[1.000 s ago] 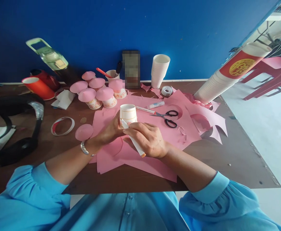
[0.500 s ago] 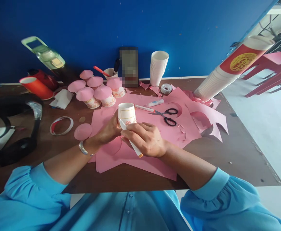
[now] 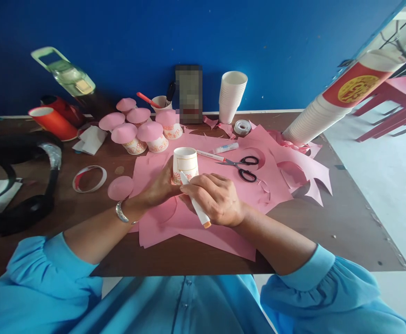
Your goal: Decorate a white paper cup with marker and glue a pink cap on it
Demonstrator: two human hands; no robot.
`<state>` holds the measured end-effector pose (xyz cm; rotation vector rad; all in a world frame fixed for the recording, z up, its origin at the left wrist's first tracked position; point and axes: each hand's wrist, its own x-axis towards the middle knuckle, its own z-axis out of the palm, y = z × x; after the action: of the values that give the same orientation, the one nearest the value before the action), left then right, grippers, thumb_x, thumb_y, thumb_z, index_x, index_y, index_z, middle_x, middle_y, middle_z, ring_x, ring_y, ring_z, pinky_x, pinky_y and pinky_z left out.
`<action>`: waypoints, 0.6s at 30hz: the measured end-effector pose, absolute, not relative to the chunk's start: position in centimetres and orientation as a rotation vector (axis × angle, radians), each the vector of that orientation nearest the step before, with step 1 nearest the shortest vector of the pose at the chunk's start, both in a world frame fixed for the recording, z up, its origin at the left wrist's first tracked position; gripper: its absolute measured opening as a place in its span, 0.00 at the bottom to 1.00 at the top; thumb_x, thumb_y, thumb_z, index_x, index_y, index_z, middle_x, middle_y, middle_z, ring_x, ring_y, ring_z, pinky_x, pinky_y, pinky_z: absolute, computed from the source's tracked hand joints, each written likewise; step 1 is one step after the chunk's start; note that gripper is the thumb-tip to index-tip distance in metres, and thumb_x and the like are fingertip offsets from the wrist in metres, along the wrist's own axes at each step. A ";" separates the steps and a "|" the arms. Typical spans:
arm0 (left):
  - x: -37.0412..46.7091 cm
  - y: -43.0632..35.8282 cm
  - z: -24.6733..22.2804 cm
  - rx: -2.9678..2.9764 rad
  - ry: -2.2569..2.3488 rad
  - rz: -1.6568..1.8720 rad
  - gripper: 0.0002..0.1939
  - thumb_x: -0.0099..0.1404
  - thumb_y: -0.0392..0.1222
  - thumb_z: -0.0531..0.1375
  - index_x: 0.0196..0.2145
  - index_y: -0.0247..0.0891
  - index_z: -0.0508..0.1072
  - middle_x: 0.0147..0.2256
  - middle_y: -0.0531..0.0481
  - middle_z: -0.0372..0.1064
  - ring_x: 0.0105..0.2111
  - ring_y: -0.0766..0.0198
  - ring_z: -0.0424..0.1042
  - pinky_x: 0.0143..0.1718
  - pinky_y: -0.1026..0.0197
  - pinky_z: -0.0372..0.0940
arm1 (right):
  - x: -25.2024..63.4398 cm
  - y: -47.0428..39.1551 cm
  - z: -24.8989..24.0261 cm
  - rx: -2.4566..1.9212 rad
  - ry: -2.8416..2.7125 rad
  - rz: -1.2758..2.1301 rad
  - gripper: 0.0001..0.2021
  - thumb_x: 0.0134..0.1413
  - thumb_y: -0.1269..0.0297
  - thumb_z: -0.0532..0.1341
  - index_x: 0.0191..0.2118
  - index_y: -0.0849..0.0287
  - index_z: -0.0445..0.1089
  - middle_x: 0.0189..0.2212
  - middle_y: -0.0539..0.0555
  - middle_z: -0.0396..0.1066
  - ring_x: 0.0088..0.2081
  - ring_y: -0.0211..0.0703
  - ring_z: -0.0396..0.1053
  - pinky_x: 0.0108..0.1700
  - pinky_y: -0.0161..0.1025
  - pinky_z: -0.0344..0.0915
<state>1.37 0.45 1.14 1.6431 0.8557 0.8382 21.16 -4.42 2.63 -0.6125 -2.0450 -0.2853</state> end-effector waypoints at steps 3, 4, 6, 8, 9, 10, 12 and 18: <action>1.6 0.4 1.0 1.604 0.831 0.848 0.35 0.57 0.59 0.75 0.53 0.41 0.67 0.49 0.44 0.71 0.46 0.55 0.72 0.40 0.56 0.70 | 21.1 -4.5 2.7 -0.611 -2.031 -0.300 0.09 0.64 0.74 0.64 0.48 0.59 0.70 0.33 0.51 0.75 0.30 0.40 0.74 0.30 0.38 0.71; 1.6 0.4 0.9 1.600 0.832 0.853 0.35 0.57 0.58 0.76 0.52 0.41 0.67 0.49 0.44 0.71 0.46 0.55 0.71 0.40 0.56 0.69 | 21.0 -4.5 2.7 -0.610 -2.027 -0.305 0.09 0.64 0.74 0.64 0.48 0.59 0.71 0.33 0.51 0.75 0.30 0.40 0.74 0.30 0.38 0.71; 1.5 0.3 0.9 1.603 0.824 0.866 0.34 0.57 0.57 0.76 0.51 0.42 0.67 0.50 0.45 0.71 0.46 0.55 0.71 0.41 0.56 0.69 | 21.0 -4.4 2.8 -0.607 -2.029 -0.314 0.08 0.64 0.74 0.64 0.48 0.60 0.71 0.33 0.52 0.75 0.30 0.40 0.74 0.29 0.38 0.71; 1.5 0.3 0.9 1.590 0.806 0.863 0.31 0.58 0.55 0.76 0.51 0.43 0.67 0.50 0.46 0.71 0.45 0.56 0.70 0.41 0.56 0.69 | 21.0 -4.4 2.9 -0.608 -2.038 -0.329 0.08 0.65 0.74 0.64 0.48 0.60 0.71 0.33 0.52 0.75 0.30 0.40 0.74 0.29 0.38 0.71; 1.4 0.3 1.0 1.579 0.805 0.857 0.30 0.59 0.53 0.76 0.51 0.43 0.67 0.49 0.47 0.71 0.45 0.56 0.70 0.41 0.56 0.69 | 21.1 -4.4 3.0 -0.615 -2.039 -0.341 0.08 0.65 0.74 0.64 0.48 0.60 0.70 0.33 0.52 0.75 0.30 0.40 0.74 0.29 0.38 0.72; 1.4 0.2 1.0 1.570 0.806 0.853 0.29 0.59 0.52 0.75 0.51 0.43 0.67 0.48 0.47 0.71 0.44 0.56 0.70 0.40 0.56 0.69 | 21.2 -4.4 3.1 -0.629 -2.033 -0.357 0.08 0.66 0.74 0.64 0.49 0.60 0.70 0.33 0.53 0.75 0.31 0.40 0.74 0.30 0.38 0.72; 1.4 0.2 1.2 1.576 0.808 0.852 0.29 0.60 0.51 0.75 0.52 0.43 0.66 0.47 0.48 0.70 0.44 0.56 0.70 0.40 0.56 0.69 | 21.3 -4.3 3.3 -0.668 -2.007 -0.390 0.09 0.67 0.73 0.63 0.50 0.58 0.70 0.34 0.52 0.75 0.31 0.39 0.74 0.31 0.37 0.74; 1.5 0.2 1.4 1.639 0.815 0.870 0.31 0.61 0.52 0.74 0.54 0.41 0.65 0.51 0.44 0.71 0.47 0.54 0.72 0.44 0.53 0.71 | 21.3 -4.4 3.2 -0.668 -2.022 -0.390 0.10 0.66 0.73 0.65 0.51 0.59 0.69 0.34 0.53 0.75 0.31 0.39 0.74 0.30 0.37 0.74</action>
<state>1.53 0.16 1.45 1.6389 0.8148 0.8700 21.33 -4.40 3.22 -0.6679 -2.0215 -0.3897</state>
